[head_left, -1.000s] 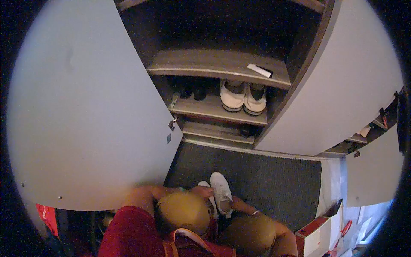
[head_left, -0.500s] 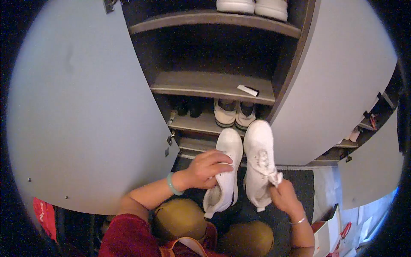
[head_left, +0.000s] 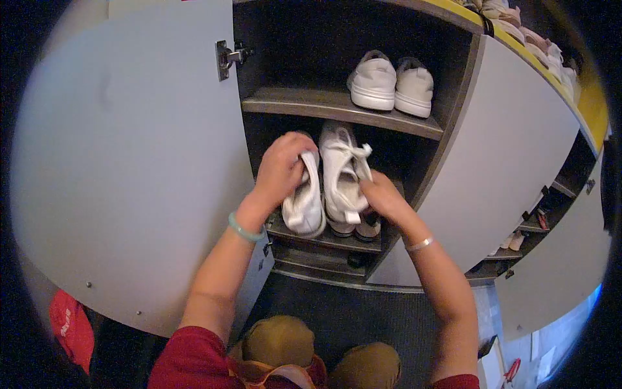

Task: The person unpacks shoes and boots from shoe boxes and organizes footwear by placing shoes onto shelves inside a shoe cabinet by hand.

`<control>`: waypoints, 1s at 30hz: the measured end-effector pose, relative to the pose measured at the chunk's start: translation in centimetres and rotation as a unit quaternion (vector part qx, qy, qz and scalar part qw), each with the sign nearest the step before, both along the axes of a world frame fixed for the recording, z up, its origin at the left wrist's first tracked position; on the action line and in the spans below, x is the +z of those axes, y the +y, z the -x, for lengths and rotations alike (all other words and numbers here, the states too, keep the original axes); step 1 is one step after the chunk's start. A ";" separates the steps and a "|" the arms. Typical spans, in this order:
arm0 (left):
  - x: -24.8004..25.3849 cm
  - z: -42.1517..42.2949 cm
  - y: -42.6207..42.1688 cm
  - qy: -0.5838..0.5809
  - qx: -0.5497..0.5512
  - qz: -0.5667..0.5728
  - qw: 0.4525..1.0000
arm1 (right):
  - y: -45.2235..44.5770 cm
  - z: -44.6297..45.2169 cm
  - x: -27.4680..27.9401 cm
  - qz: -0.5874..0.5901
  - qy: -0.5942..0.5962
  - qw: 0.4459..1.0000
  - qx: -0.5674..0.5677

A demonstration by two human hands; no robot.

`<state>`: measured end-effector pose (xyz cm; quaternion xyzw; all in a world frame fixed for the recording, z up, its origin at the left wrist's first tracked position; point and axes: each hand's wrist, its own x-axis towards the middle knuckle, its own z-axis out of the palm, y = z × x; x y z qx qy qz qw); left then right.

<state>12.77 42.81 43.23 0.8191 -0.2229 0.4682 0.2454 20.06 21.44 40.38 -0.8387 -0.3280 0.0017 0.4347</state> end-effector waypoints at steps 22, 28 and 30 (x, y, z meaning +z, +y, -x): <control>-7.7 -1.4 -1.2 0.114 0.146 0.209 0.960 | 4.5 -2.6 -0.6 -0.020 0.020 0.998 0.052; -6.3 -3.2 -1.1 0.140 0.169 0.244 0.945 | 3.6 -1.7 0.0 0.022 0.009 0.998 0.051; -6.6 -3.3 -1.4 0.127 0.184 0.243 0.944 | 3.3 -1.7 0.6 0.027 0.018 0.997 0.073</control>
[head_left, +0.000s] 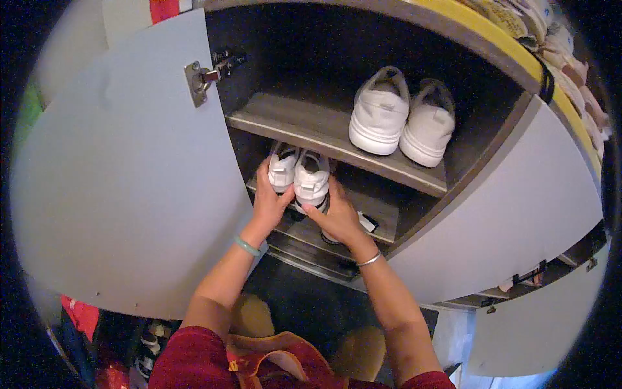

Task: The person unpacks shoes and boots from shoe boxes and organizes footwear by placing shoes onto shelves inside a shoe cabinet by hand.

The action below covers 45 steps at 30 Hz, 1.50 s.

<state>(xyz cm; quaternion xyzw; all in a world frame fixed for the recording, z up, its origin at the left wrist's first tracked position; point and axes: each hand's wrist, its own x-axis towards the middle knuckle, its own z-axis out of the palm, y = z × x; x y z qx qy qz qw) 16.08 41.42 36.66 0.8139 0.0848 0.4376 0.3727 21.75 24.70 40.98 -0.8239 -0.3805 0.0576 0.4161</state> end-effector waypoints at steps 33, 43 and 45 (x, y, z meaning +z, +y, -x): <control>-2.0 0.1 6.0 0.110 0.023 0.024 0.993 | -0.9 0.8 -2.2 -0.040 -0.002 0.999 0.020; 3.0 3.2 -0.8 0.164 -0.087 0.103 0.977 | -2.4 2.3 -1.2 -0.070 0.002 0.997 0.036; 3.1 5.4 -4.1 0.121 -0.076 0.130 0.981 | -2.0 3.3 -2.5 -0.078 -0.013 0.997 0.009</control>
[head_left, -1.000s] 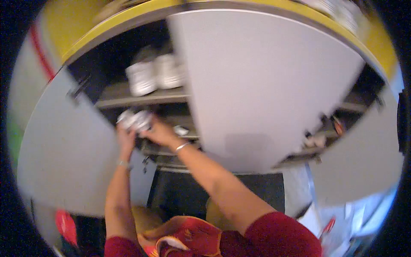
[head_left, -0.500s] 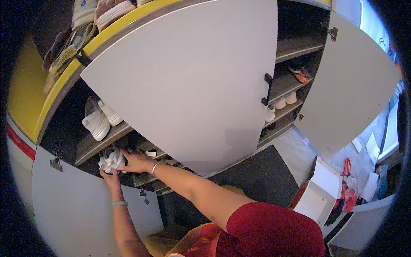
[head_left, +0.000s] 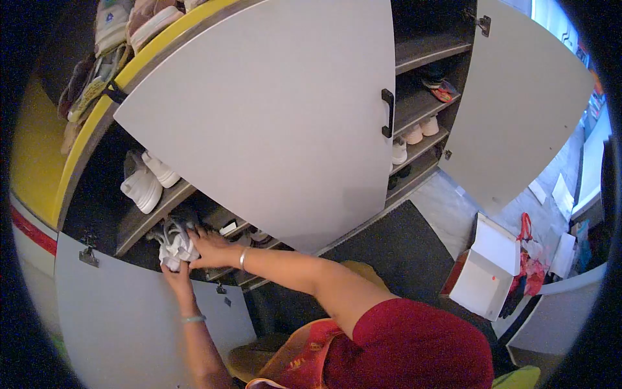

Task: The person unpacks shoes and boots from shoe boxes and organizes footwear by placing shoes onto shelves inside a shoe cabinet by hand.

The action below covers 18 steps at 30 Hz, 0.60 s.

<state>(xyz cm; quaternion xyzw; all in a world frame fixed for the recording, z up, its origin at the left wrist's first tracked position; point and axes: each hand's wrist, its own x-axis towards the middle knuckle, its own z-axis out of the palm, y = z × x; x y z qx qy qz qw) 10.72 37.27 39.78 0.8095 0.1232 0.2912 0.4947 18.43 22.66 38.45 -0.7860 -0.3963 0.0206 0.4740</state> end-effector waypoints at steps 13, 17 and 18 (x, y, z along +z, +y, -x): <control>-10.7 20.9 -13.2 0.211 0.084 0.013 0.974 | -13.8 20.5 -12.0 0.016 0.181 0.983 -0.013; -17.0 20.4 -14.2 0.255 0.015 -0.017 0.967 | -15.3 20.7 -15.5 0.109 0.267 0.957 -0.031; -18.6 19.9 -14.6 0.262 0.013 -0.004 0.965 | -15.6 20.4 -17.0 0.118 0.254 0.959 -0.042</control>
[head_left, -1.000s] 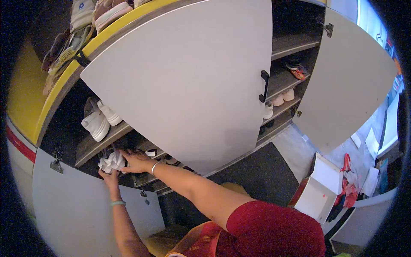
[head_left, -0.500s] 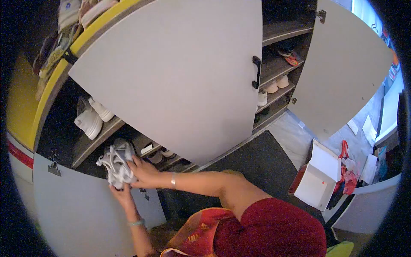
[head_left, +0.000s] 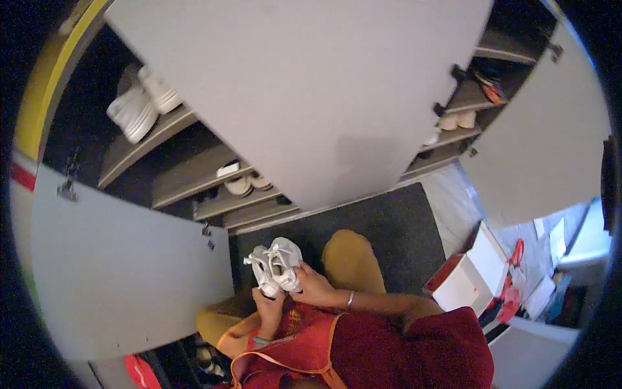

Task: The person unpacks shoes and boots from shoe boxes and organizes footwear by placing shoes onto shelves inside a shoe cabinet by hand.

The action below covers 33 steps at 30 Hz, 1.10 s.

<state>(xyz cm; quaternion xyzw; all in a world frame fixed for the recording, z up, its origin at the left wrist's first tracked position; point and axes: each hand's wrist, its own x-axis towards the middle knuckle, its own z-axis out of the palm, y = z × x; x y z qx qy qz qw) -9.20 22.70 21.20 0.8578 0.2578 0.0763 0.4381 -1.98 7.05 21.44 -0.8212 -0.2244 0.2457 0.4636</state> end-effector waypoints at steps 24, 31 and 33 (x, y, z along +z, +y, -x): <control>9.1 -35.0 -40.8 -0.358 -0.587 -0.208 0.696 | -43.0 -28.5 5.0 0.287 -0.417 0.749 -0.428; 8.4 -38.9 -45.9 -0.214 -0.576 -0.216 0.758 | -47.6 -34.3 4.7 0.521 -0.283 0.710 -0.380; 6.9 -39.2 -46.8 -0.262 -0.559 -0.200 0.761 | -47.6 -35.7 4.3 0.526 -0.281 0.711 -0.372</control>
